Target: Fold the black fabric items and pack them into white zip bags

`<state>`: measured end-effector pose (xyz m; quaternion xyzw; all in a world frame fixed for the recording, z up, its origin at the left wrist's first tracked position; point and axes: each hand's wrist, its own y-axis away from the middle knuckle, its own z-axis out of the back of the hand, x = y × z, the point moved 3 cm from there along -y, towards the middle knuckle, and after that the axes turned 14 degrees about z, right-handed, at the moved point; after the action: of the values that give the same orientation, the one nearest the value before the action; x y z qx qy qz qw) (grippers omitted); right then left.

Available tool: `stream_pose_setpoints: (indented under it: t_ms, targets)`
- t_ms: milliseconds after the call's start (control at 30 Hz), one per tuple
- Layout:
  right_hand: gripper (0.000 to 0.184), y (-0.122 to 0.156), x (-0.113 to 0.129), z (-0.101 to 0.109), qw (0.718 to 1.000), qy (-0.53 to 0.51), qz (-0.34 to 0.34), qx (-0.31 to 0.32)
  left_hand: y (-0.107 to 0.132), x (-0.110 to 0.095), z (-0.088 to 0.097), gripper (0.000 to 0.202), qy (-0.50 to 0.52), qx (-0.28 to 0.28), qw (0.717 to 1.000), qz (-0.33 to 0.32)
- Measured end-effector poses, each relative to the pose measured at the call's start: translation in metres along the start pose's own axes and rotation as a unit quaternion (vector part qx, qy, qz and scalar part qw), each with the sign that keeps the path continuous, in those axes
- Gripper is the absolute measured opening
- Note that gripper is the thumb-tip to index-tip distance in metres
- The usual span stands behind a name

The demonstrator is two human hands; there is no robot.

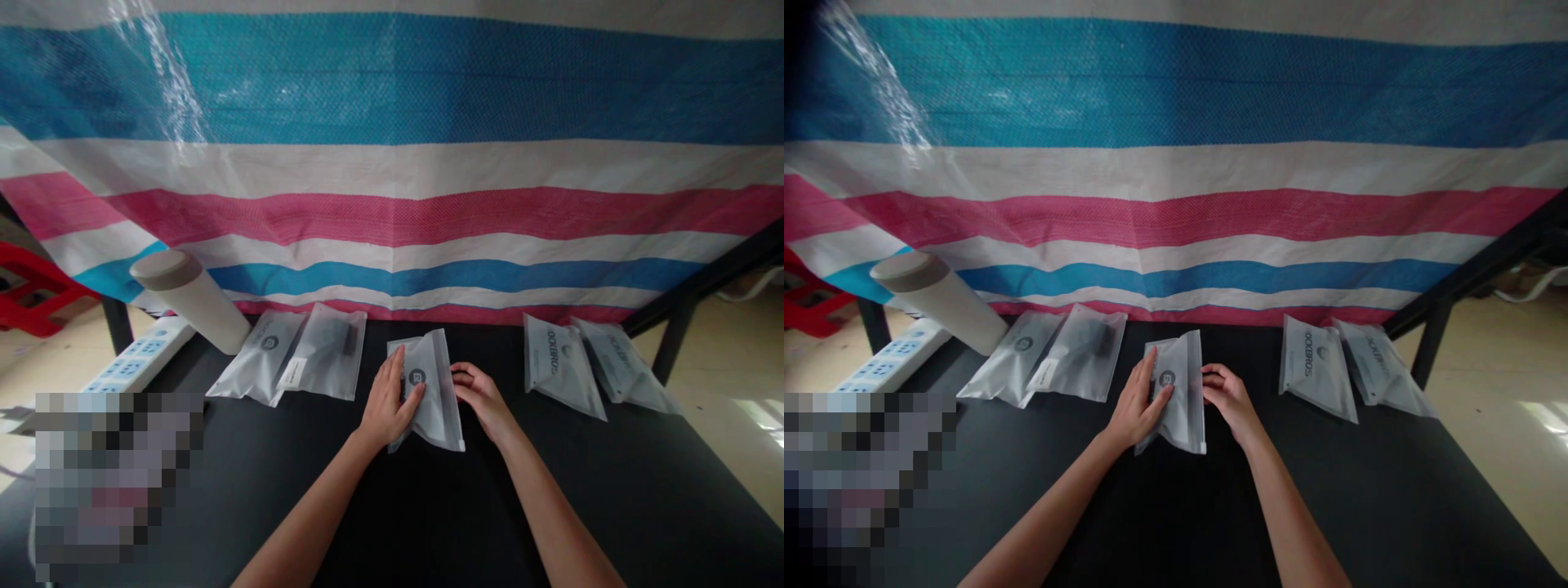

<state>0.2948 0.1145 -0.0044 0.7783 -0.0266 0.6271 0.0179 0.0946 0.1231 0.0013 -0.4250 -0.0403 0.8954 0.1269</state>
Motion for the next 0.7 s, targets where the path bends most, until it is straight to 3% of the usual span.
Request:
stream_pose_setpoints:
  t_ms: [133, 333, 567, 700]
  targets:
    - [0.044, -0.001, -0.002, 0.001, 0.999, 0.035, 0.019, -0.021, 0.000, -0.001, 0.000, 0.072, -0.004, 0.001, 1.000, 0.002]
    - [0.040, 0.000, -0.011, 0.001, 0.990, 0.120, 0.069, 0.000, 0.000, 0.000, -0.002, 0.071, -0.024, -0.001, 1.000, -0.004]
    - [0.044, 0.006, -0.008, -0.007, 0.973, 0.176, 0.079, 0.125, 0.002, -0.008, 0.000, 0.073, -0.081, 0.019, 0.995, -0.050]
    - [0.040, 0.008, 0.000, -0.010, 0.958, 0.226, 0.101, 0.147, 0.004, -0.011, -0.001, 0.071, -0.065, 0.038, 0.994, -0.083]
